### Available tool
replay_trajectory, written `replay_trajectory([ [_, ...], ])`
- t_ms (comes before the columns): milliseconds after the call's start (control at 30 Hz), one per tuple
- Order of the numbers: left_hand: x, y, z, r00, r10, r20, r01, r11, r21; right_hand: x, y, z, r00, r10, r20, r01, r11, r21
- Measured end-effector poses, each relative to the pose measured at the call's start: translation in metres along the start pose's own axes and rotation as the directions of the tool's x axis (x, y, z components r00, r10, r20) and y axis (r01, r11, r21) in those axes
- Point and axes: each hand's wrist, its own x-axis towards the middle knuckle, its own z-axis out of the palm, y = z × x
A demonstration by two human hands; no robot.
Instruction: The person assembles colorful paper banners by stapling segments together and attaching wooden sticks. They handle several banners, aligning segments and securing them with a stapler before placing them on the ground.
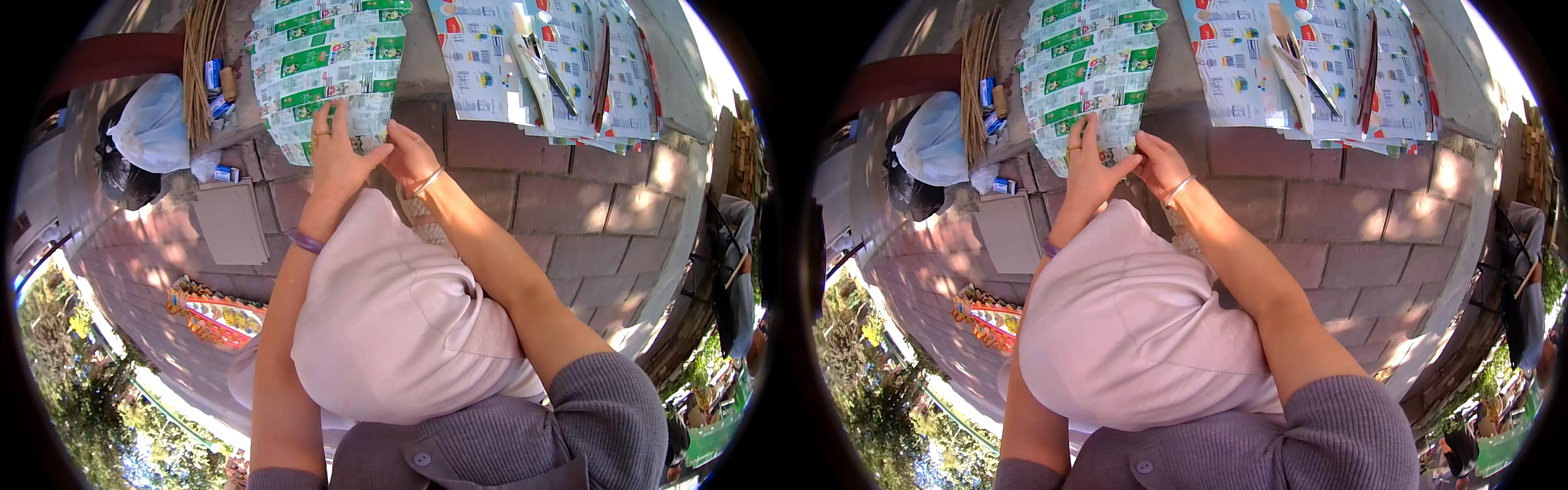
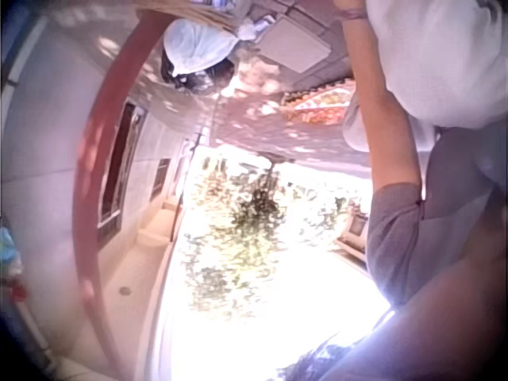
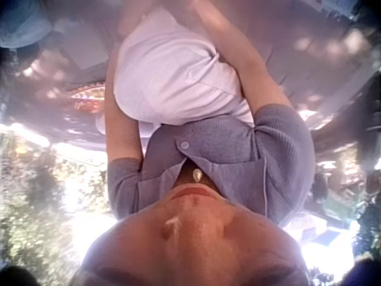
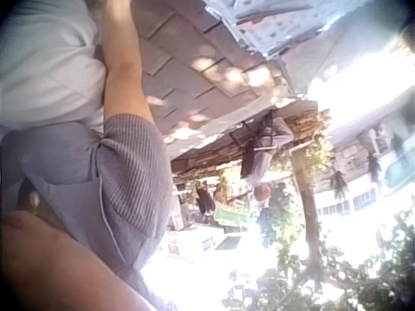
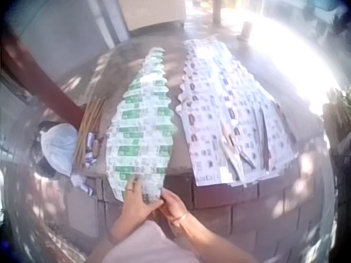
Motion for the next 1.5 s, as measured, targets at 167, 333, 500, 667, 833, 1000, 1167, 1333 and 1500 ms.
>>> replay_trajectory([
  [167, 0.002, 0.002, -0.001, 1.0, -0.014, 0.02, 0.014, 1.0, 0.028, 0.002, 0.003, -0.004, 0.999, -0.001, -0.044, 0.002, 1.0, 0.022],
  [333, 0.005, 0.01, -0.002, 0.999, 0.029, 0.038, -0.037, 0.971, 0.237, 0.004, 0.004, -0.009, 0.999, -0.015, -0.029, 0.015, 1.0, 0.022],
  [500, 0.008, 0.014, -0.003, 0.999, 0.007, 0.052, -0.02, 0.968, 0.251, 0.005, 0.006, -0.009, 0.998, -0.009, -0.07, 0.011, 0.999, 0.033],
  [667, 0.013, 0.008, -0.005, 0.996, 0.038, 0.076, -0.052, 0.978, 0.2, 0.004, 0.007, -0.008, 0.998, 0.011, -0.057, -0.007, 0.997, 0.075],
  [833, 0.016, 0.004, -0.003, 0.996, 0.016, 0.092, -0.031, 0.985, 0.168, 0.005, 0.008, -0.009, 0.999, 0.021, -0.031, -0.018, 0.996, 0.089],
  [1000, 0.017, 0.003, -0.002, 0.996, 0.029, 0.084, -0.042, 0.988, 0.151, 0.007, 0.007, -0.008, 0.999, 0.017, -0.047, -0.013, 0.996, 0.093],
  [1167, 0.017, 0.002, -0.003, 0.995, 0.054, 0.08, -0.062, 0.994, 0.091, 0.004, 0.004, -0.006, 0.999, 0.027, -0.031, -0.023, 0.993, 0.119],
  [1333, 0.017, 0.002, -0.003, 0.996, 0.05, 0.078, -0.055, 0.997, 0.058, 0.004, 0.003, -0.007, 0.999, 0.033, 0.005, -0.033, 0.991, 0.132],
  [1500, 0.017, 0.003, -0.002, 0.996, 0.048, 0.069, -0.054, 0.994, 0.097, 0.005, 0.003, -0.011, 0.999, 0.035, 0.012, -0.036, 0.991, 0.125],
])
